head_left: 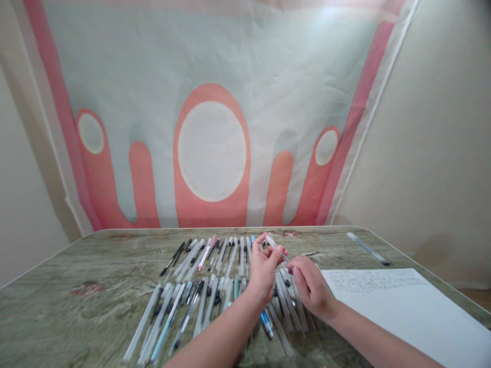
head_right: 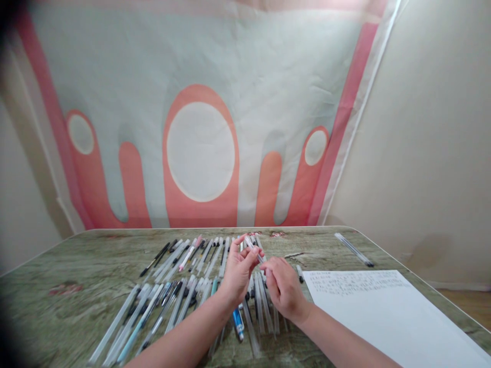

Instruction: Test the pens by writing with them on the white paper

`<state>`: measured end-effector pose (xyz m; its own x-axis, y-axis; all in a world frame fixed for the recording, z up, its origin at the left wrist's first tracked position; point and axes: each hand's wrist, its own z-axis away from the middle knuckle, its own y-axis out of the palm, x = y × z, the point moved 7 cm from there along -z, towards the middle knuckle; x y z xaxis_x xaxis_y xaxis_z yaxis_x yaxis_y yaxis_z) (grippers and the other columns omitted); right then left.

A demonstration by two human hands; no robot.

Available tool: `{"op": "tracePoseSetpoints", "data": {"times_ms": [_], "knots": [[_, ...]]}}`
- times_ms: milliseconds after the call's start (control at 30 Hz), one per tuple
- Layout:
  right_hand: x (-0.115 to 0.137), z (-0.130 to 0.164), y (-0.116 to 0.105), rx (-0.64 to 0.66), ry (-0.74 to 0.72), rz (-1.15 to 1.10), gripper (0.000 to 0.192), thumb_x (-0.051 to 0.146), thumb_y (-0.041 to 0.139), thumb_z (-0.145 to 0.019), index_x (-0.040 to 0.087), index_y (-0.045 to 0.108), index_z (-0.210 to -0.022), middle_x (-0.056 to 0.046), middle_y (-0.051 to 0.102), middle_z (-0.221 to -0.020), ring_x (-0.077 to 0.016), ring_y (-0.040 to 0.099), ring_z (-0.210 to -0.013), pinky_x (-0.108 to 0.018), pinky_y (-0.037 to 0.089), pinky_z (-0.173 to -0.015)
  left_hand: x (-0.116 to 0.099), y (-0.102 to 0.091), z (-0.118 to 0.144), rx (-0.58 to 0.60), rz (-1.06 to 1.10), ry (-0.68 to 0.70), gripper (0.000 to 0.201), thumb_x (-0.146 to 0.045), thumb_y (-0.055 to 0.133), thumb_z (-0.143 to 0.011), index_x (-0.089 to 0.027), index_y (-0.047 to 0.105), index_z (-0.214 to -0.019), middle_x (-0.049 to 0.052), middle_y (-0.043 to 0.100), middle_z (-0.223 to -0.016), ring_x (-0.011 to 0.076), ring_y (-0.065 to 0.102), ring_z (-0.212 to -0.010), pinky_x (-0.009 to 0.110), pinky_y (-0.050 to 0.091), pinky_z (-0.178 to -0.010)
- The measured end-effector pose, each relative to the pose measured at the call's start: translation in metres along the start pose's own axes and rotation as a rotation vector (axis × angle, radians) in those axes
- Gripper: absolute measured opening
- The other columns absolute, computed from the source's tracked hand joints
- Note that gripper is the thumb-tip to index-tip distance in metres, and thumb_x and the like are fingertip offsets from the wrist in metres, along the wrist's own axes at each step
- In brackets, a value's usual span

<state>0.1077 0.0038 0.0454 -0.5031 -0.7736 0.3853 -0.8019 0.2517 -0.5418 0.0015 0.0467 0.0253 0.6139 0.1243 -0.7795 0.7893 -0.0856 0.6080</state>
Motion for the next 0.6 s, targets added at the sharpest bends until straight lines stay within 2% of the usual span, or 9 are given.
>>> {"op": "tracePoseSetpoints", "data": {"times_ms": [167, 267, 433, 533, 600], "knots": [[0.0, -0.02, -0.005, 0.078, 0.08, -0.008, 0.019, 0.023, 0.039, -0.086, 0.021, 0.055, -0.096, -0.005, 0.06, -0.084, -0.0177, 0.055, -0.078, -0.031, 0.042, -0.072, 0.002, -0.023, -0.012, -0.175, 0.01, 0.048, 0.054, -0.027, 0.068, -0.066, -0.024, 0.035, -0.109, -0.001, 0.061, -0.073, 0.0112, 0.061, -0.07, 0.026, 0.044, -0.071], [-0.013, -0.024, -0.005, 0.181, 0.163, 0.021, 0.019, 0.026, 0.044, -0.084, 0.021, 0.058, -0.096, -0.003, 0.062, -0.08, -0.0163, 0.056, -0.074, -0.029, 0.042, -0.071, 0.0, -0.032, -0.017, -0.25, 0.004, 0.087, 0.057, -0.026, 0.069, -0.066, -0.025, 0.033, -0.11, -0.002, 0.061, -0.073, 0.0114, 0.062, -0.072, 0.026, 0.044, -0.073], [-0.045, -0.023, -0.008, 0.378, 0.37, 0.155, 0.019, 0.031, 0.05, -0.08, 0.018, 0.065, -0.079, -0.002, 0.065, -0.072, -0.0148, 0.057, -0.065, -0.023, 0.039, -0.06, 0.008, -0.029, -0.018, -0.181, -0.1, 0.07, 0.062, -0.025, 0.067, -0.068, -0.024, 0.031, -0.119, 0.002, 0.061, -0.083, 0.0136, 0.061, -0.083, 0.029, 0.043, -0.079], [-0.069, -0.026, -0.03, 0.385, 0.428, 0.23, 0.024, 0.032, 0.048, -0.08, 0.017, 0.066, -0.076, -0.003, 0.066, -0.071, -0.0142, 0.057, -0.064, -0.022, 0.037, -0.058, 0.016, -0.027, -0.017, -0.135, -0.185, 0.031, 0.065, -0.023, 0.066, -0.069, -0.023, 0.029, -0.123, 0.008, 0.059, -0.1, 0.0145, 0.059, -0.088, 0.03, 0.043, -0.081], [-0.096, -0.026, -0.053, 0.348, 0.501, 0.325, 0.026, 0.034, 0.048, -0.08, 0.017, 0.066, -0.076, -0.004, 0.067, -0.073, -0.0144, 0.058, -0.065, -0.022, 0.037, -0.059, 0.019, -0.027, -0.016, -0.128, -0.243, 0.009, 0.062, -0.023, 0.065, -0.069, -0.021, 0.031, -0.122, 0.011, 0.056, -0.108, 0.0154, 0.059, -0.089, 0.031, 0.043, -0.08]]}}
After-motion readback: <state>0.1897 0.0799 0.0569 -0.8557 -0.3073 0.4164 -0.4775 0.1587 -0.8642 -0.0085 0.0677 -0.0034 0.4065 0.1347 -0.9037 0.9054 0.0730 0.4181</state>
